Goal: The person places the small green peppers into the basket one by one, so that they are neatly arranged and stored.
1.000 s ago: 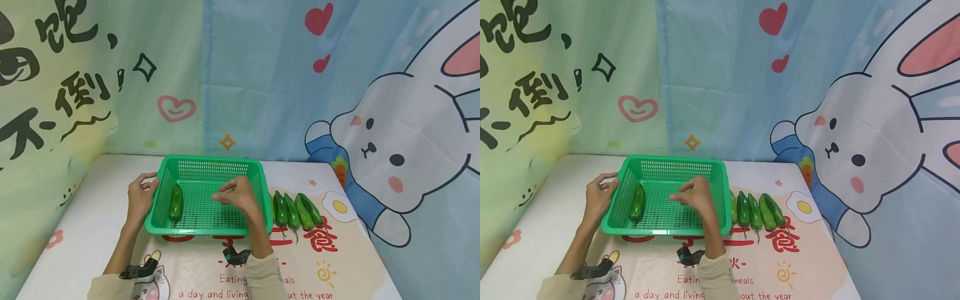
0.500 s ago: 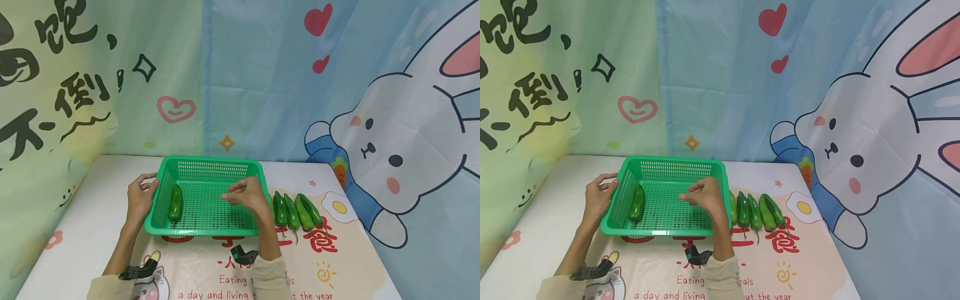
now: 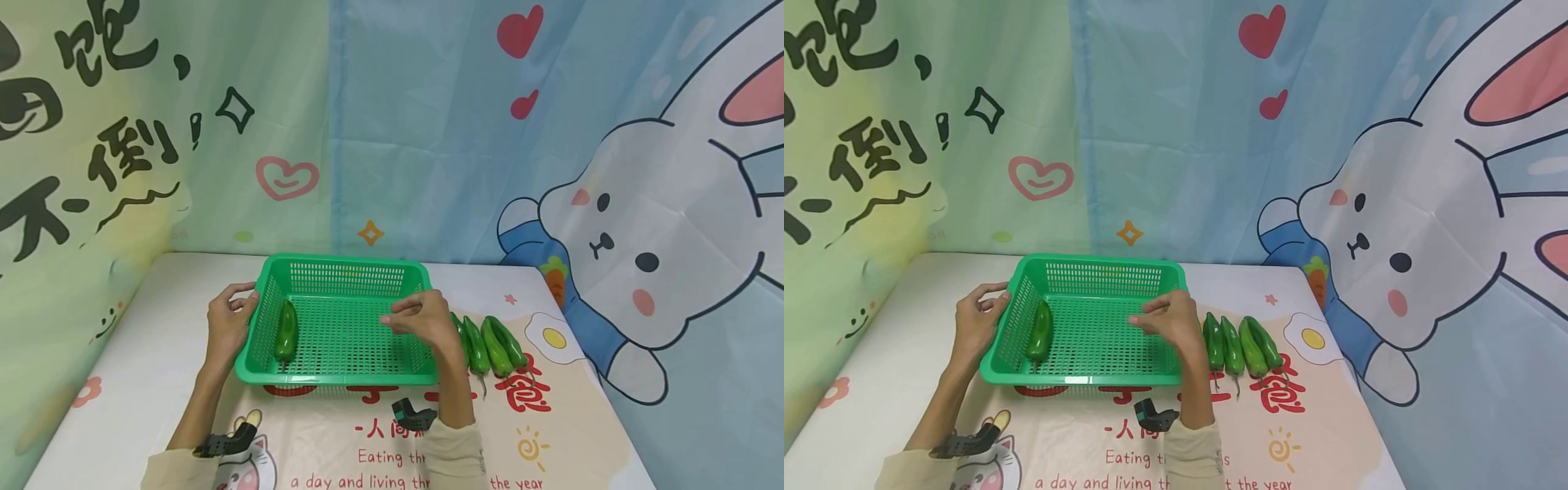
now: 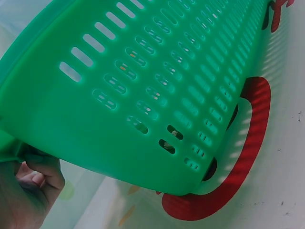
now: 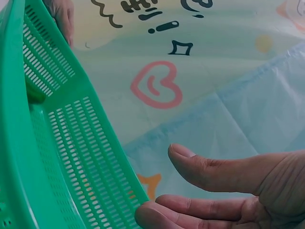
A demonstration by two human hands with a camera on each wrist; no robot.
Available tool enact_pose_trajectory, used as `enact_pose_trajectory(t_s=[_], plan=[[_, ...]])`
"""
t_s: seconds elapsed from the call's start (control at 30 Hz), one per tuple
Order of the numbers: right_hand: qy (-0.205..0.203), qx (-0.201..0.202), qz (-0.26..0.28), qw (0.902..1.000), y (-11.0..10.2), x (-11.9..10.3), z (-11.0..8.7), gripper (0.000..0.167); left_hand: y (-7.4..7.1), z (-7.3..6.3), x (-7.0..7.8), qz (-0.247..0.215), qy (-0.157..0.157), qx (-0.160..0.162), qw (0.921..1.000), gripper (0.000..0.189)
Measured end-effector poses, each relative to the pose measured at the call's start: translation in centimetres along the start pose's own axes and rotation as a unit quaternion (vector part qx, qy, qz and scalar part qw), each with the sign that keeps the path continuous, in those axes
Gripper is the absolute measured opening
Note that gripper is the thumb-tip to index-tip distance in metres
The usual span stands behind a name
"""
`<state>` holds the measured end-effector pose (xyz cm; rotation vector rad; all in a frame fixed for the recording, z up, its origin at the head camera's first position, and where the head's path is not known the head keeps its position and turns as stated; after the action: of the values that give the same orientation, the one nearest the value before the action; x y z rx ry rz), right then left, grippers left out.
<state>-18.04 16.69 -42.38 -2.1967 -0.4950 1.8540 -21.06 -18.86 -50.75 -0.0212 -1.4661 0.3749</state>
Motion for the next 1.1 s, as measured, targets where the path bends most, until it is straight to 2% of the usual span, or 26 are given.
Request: enact_pose_trajectory(t_s=[0.33, 0.7, 1.1], plan=[[0.026, 0.025, -0.001, 0.9993, -1.1, 0.4, -0.4, 0.036, 0.0, 0.0, 0.0, 0.001, -0.001, 0.002, 1.0000, 0.035], [0.016, 0.032, -0.001, 0.9994, -3.0, 1.2, -0.8, 0.035, 0.0, 0.0, 0.0, 0.002, 0.001, 0.002, 1.0000, 0.036], [0.047, 0.058, 0.010, 0.9972, -4.7, 2.3, -1.1, 0.041, 0.0, 0.1, -0.1, -0.002, 0.002, 0.002, 1.0000, 0.037]])
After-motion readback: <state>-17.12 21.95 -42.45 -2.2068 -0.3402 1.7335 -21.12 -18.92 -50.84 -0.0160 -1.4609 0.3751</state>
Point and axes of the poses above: each hand's wrist, its own z-axis towards the middle knuckle, its own y-axis out of the palm, x = y × z, the point moved 1 cm from there along z, towards the middle knuckle
